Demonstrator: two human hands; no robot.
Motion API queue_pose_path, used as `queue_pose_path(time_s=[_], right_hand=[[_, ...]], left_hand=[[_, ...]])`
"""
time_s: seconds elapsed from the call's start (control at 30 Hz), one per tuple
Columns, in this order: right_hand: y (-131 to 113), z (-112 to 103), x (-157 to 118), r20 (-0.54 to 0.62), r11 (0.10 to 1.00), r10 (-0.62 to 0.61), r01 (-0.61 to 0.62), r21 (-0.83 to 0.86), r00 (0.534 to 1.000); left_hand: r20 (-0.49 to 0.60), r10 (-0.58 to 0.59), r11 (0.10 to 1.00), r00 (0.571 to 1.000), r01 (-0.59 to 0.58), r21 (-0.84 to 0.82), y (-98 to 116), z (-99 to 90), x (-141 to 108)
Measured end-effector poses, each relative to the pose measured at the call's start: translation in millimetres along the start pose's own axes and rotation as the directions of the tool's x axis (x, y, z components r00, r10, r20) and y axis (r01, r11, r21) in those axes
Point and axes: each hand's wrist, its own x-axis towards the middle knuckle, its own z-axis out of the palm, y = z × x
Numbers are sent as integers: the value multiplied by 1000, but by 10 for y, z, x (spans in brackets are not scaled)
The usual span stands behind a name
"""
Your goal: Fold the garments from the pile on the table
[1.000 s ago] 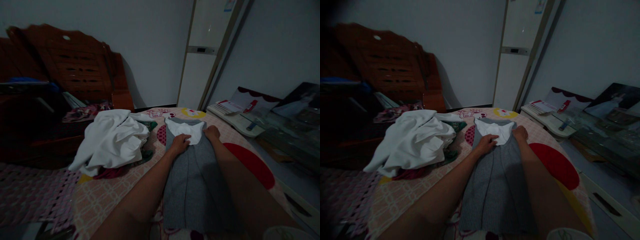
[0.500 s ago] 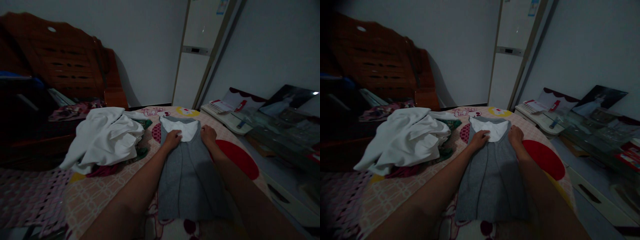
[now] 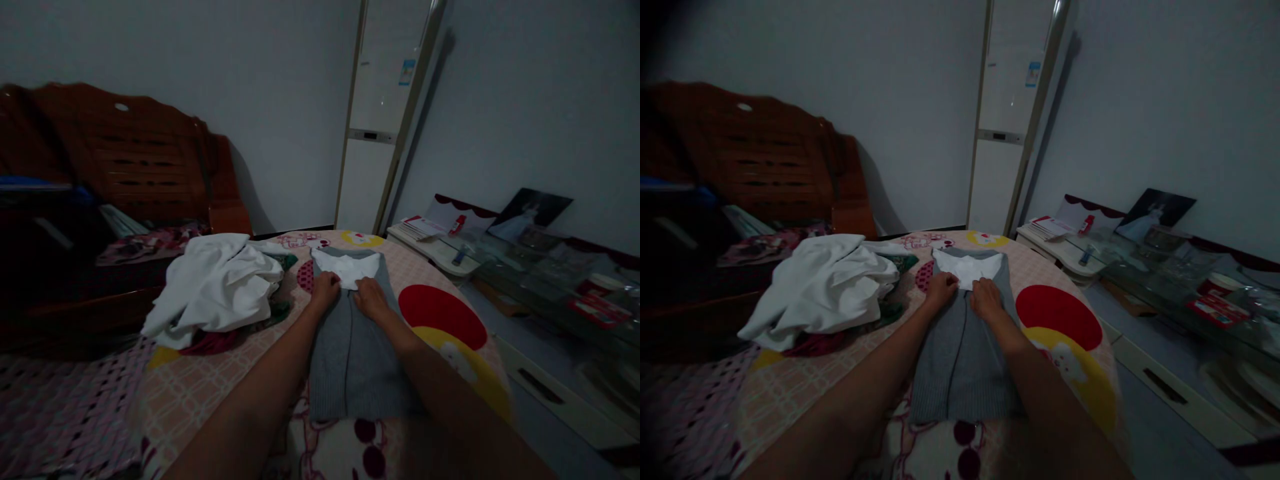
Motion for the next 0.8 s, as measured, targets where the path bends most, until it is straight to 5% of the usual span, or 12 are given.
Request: queue_pose_path(time_s=[0.17,0.27,0.33,0.4,0.47,0.53,0.63,0.8], right_hand=[[-64,85,183,-6,997,81,-81,15,997],[93,139,274,-72,926,297,-269,266,952],[258,174,296,-48,745,485,-384,546,873],[418,203,287,47,448,600,-384,807,799],[537,223,260,144,143,673,-319,937,726],[610,233,234,198,-42,738,-249,968,645],[692,243,213,175,-61,836,-227,972,520],[840,204,186,6,151,924,-380,912,383]], left_hand=[[32,113,984,993,-116,138,37,52,-57],[75,167,962,983,-179,204,66,89,-75],[110,186,945,976,-209,254,104,111,-76],[130,180,931,975,-211,298,156,128,-69],[150,177,920,973,-218,325,209,134,-59],[183,190,909,964,-244,339,256,131,-53],[217,172,898,961,-244,365,307,110,-60],[213,124,918,969,-194,346,352,99,-86]])
